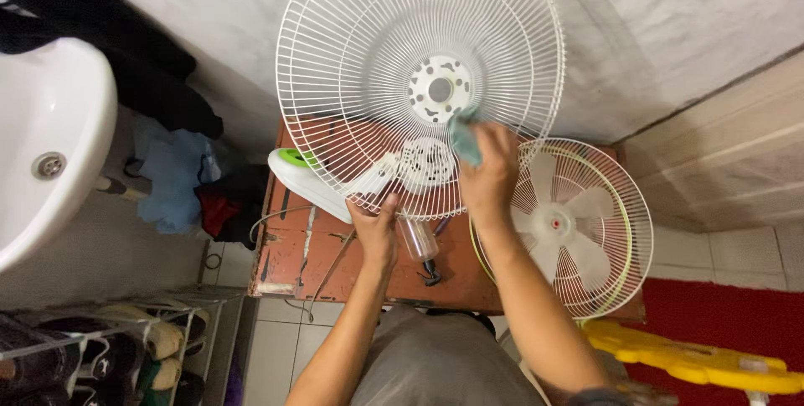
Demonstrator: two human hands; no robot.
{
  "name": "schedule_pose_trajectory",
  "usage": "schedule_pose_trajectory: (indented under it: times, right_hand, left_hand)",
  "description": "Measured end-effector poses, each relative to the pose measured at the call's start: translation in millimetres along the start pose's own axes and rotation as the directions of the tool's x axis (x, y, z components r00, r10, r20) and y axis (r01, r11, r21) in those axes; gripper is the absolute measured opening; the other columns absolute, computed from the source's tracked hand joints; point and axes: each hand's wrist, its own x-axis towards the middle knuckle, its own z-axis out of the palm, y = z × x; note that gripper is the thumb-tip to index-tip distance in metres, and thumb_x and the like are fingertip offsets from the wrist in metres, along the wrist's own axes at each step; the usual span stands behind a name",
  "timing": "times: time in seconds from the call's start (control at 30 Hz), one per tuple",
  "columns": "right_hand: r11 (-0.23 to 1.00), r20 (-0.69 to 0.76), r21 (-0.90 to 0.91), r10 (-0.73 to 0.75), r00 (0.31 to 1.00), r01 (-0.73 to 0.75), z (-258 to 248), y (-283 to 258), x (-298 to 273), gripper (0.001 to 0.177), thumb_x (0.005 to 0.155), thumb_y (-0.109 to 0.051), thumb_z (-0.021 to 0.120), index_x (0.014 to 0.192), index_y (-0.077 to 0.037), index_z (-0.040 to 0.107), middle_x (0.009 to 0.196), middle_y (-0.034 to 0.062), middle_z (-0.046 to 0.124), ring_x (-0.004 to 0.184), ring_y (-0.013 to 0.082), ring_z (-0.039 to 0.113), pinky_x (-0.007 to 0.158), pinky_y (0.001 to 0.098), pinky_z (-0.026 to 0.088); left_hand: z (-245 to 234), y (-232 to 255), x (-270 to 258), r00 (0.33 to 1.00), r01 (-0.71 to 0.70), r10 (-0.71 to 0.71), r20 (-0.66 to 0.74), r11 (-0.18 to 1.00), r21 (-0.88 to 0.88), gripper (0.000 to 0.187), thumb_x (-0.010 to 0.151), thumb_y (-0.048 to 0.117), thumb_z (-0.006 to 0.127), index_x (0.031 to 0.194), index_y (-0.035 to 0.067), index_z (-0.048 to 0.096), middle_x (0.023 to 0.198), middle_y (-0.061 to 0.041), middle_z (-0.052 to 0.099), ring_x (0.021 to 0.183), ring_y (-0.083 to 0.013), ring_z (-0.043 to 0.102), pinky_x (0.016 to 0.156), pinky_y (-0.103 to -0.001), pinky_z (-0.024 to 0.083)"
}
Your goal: The person wipes the front grill of a white pedestal fan with a cloth, then removes the grill and wipes the fan blades. The person places the grill back on the fan.
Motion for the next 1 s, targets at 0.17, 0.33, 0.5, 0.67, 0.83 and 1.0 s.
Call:
schedule_pose_trajectory:
  times: [0.17, 0.33, 0.5, 0.67, 0.83, 1.0]
  right_hand:
    - [0.983, 0.189, 0.155, -0.131, 0.973, 0.102, 2.3, -35.6, -21.4, 0.041, 0.075, 0.009, 0.075, 0.113, -0.007, 0.071, 0.117, 0.0084, 0.068, 0.111, 0.0276, 0.063, 0.093, 0.037, 0.057]
    - [0.882, 0.084, 0.325, -0.385, 0.919, 0.34, -1.0, -48.8, 55.6, 0.038, 0.085, -0.001, 0.08, 0.121, -0.01, 0.07, 0.126, 0.0048, 0.066, 0.112, 0.0256, 0.061, 0.094, 0.0371, 0.053]
    - [0.79, 0.195, 0.188, -0.613, 0.766, 0.584, 39.6, -72.4, 75.5, 0.042, 0.086, 0.009, 0.073, 0.121, -0.016, 0.073, 0.127, -0.0011, 0.071, 0.118, 0.0185, 0.06, 0.098, 0.0355, 0.047]
    - [0.834, 0.228, 0.234, -0.547, 0.806, 0.5, 21.1, -49.7, 16.4, 0.036, 0.082, 0.003, 0.074, 0.113, -0.016, 0.073, 0.12, -0.0017, 0.072, 0.11, 0.0192, 0.061, 0.094, 0.0379, 0.046]
    - [0.858, 0.444, 0.233, -0.513, 0.735, 0.458, -14.7, -27.5, 20.6, 0.044, 0.078, 0.005, 0.073, 0.112, -0.024, 0.074, 0.122, -0.0035, 0.072, 0.111, 0.0194, 0.064, 0.102, 0.0394, 0.048]
    - [0.799, 0.22, 0.354, -0.576, 0.787, 0.486, 16.3, -55.4, 76.2, 0.042, 0.085, -0.001, 0.077, 0.123, -0.019, 0.068, 0.125, 0.0005, 0.068, 0.112, 0.0213, 0.06, 0.097, 0.0373, 0.047]
  left_hand:
    - [-0.2, 11.0, 4.1, 0.996, -0.081, 0.082, 0.036, 0.996, -0.029, 0.078, 0.084, 0.016, 0.083, 0.142, 0.004, 0.034, 0.131, -0.017, 0.055, 0.115, -0.0275, 0.061, 0.095, -0.041, 0.058]
    - [0.5, 17.7, 6.4, 0.974, -0.225, 0.221, 0.057, 0.972, 0.073, 0.079, 0.085, 0.018, 0.084, 0.145, 0.003, 0.035, 0.137, -0.015, 0.056, 0.124, -0.0233, 0.061, 0.105, -0.037, 0.055]
    - [-3.8, 30.1, 12.4, 0.983, -0.182, 0.182, 0.024, 0.983, 0.003, 0.077, 0.082, 0.016, 0.085, 0.142, 0.003, 0.038, 0.131, -0.013, 0.058, 0.117, -0.0232, 0.063, 0.101, -0.038, 0.057]
    - [-6.7, 37.6, 12.2, 0.98, -0.192, 0.195, 0.031, 0.979, -0.073, 0.075, 0.083, 0.012, 0.084, 0.143, 0.003, 0.039, 0.132, -0.012, 0.058, 0.12, -0.022, 0.061, 0.103, -0.037, 0.054]
    - [-6.6, 47.3, 23.1, 0.981, -0.189, 0.191, 0.044, 0.981, -0.044, 0.077, 0.081, 0.012, 0.085, 0.14, 0.004, 0.037, 0.132, -0.013, 0.057, 0.12, -0.0246, 0.062, 0.102, -0.04, 0.056]
    - [-10.6, 51.1, 25.6, 0.984, -0.171, 0.172, 0.051, 0.985, -0.03, 0.079, 0.08, 0.017, 0.085, 0.141, 0.004, 0.038, 0.131, -0.014, 0.059, 0.119, -0.0251, 0.064, 0.101, -0.039, 0.058]
